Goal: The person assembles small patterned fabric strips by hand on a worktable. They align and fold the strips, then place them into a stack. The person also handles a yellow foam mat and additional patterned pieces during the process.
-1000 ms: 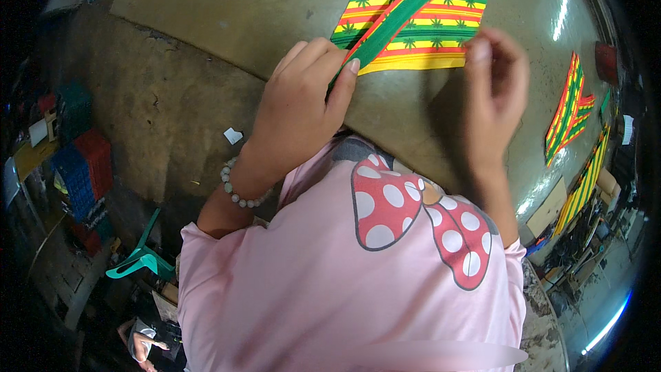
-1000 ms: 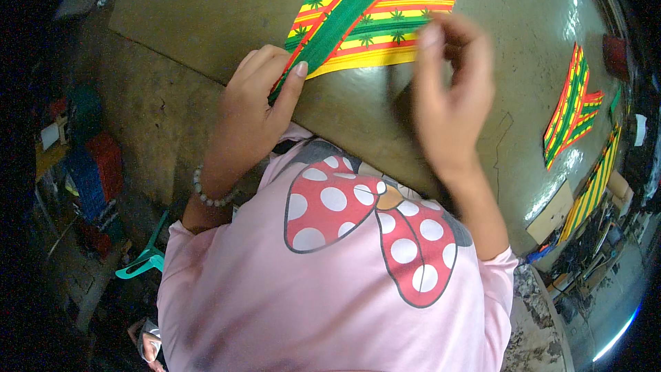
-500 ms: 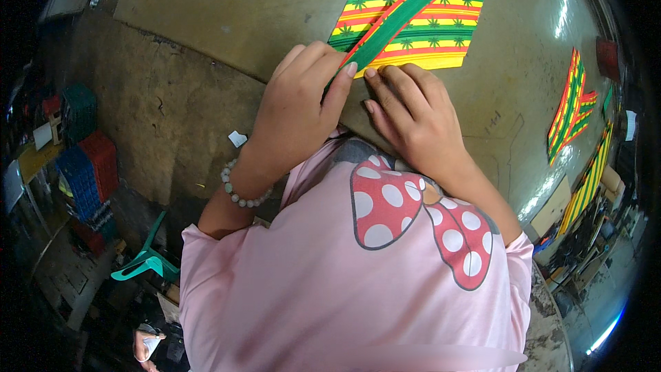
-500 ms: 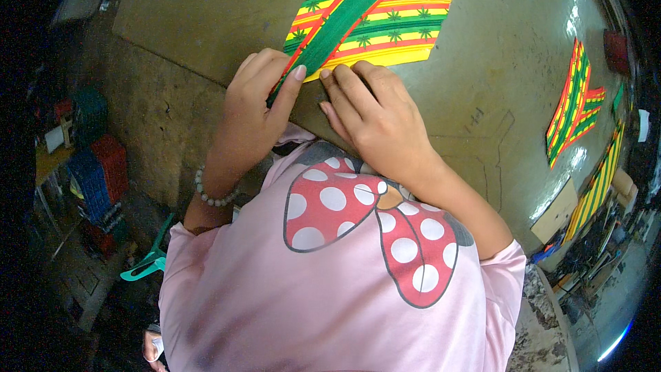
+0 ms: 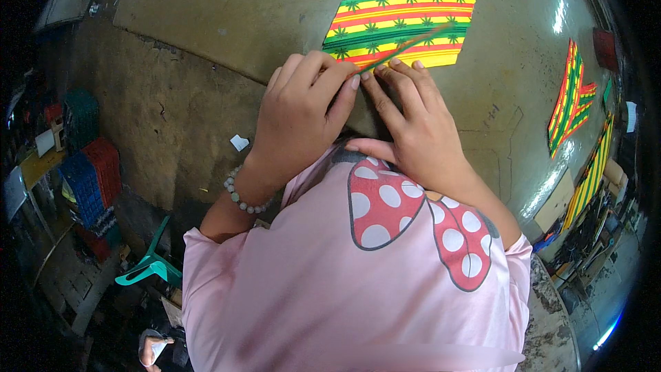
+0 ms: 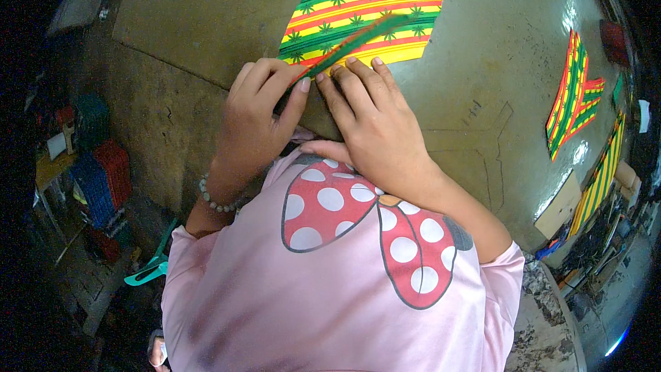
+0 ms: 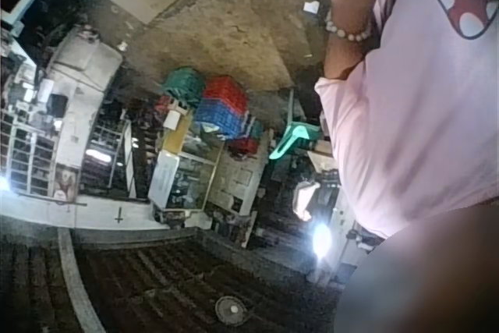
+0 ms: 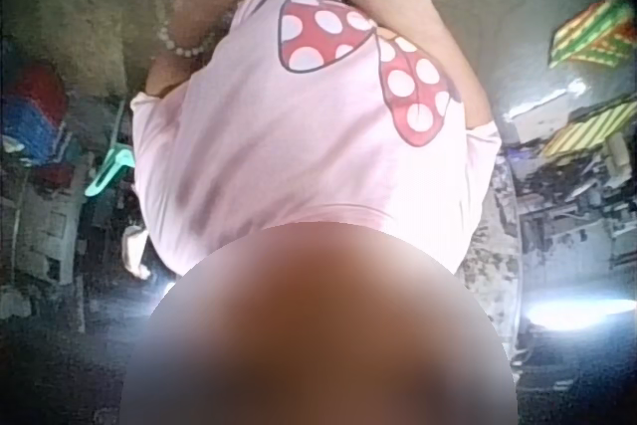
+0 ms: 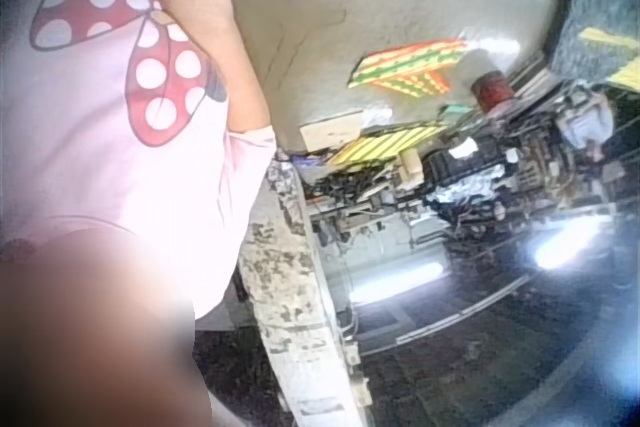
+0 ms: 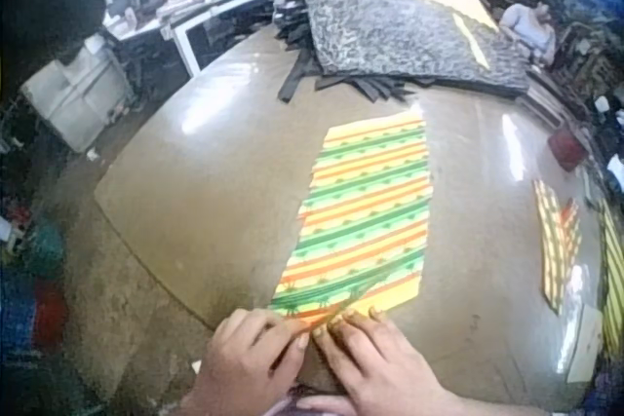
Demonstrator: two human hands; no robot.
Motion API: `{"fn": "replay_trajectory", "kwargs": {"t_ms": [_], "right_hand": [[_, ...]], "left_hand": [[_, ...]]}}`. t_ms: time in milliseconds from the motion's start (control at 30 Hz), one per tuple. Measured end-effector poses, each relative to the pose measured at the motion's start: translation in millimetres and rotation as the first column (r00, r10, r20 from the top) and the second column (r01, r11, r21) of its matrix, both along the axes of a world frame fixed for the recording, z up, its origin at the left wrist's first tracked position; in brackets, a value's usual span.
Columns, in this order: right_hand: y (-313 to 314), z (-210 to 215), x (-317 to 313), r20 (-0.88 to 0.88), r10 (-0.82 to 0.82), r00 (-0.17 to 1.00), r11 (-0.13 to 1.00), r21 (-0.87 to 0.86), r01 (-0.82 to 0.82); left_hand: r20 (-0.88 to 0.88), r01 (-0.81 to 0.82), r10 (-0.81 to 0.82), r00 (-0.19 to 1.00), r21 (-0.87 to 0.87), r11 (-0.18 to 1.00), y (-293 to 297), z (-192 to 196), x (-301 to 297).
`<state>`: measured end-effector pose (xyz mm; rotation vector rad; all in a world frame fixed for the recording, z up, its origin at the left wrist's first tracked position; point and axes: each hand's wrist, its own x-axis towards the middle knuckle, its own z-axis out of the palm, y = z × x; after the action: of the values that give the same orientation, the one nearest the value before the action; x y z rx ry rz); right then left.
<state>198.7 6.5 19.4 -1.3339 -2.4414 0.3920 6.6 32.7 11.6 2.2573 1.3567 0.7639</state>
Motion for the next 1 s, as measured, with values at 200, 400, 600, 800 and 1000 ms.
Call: {"fn": "replay_trajectory", "kwargs": {"t_ms": [200,400,600,800,1000], "right_hand": [[-9,0,-2,-0.062,-0.065,0.996,0.993,-0.107,0.059],[-13,-3,-1,-0.006,-0.019,1.0,0.995,-0.096,0.019],[-12,-2,-1,-0.003,-0.008,1.0,0.998,-0.056,0.008],[-12,1,0,0.012,-0.009,1.0,0.998,-0.064,0.01],[-13,0,0,0.037,-0.013,0.999,1.0,-0.016,0.014]], "left_hand": [[-0.118,0.068,-0.059,0.991,0.078,0.995,-6,-2,-3],[-0.151,0.118,-0.102,0.983,0.103,0.988,-10,-5,-8],[-0.144,0.128,-0.109,0.984,0.128,0.984,-10,-7,-10],[-0.092,0.132,-0.128,0.988,0.047,0.99,-6,-7,-11],[-0.026,0.116,-0.117,0.993,-0.032,0.993,-3,-1,-9]]}}
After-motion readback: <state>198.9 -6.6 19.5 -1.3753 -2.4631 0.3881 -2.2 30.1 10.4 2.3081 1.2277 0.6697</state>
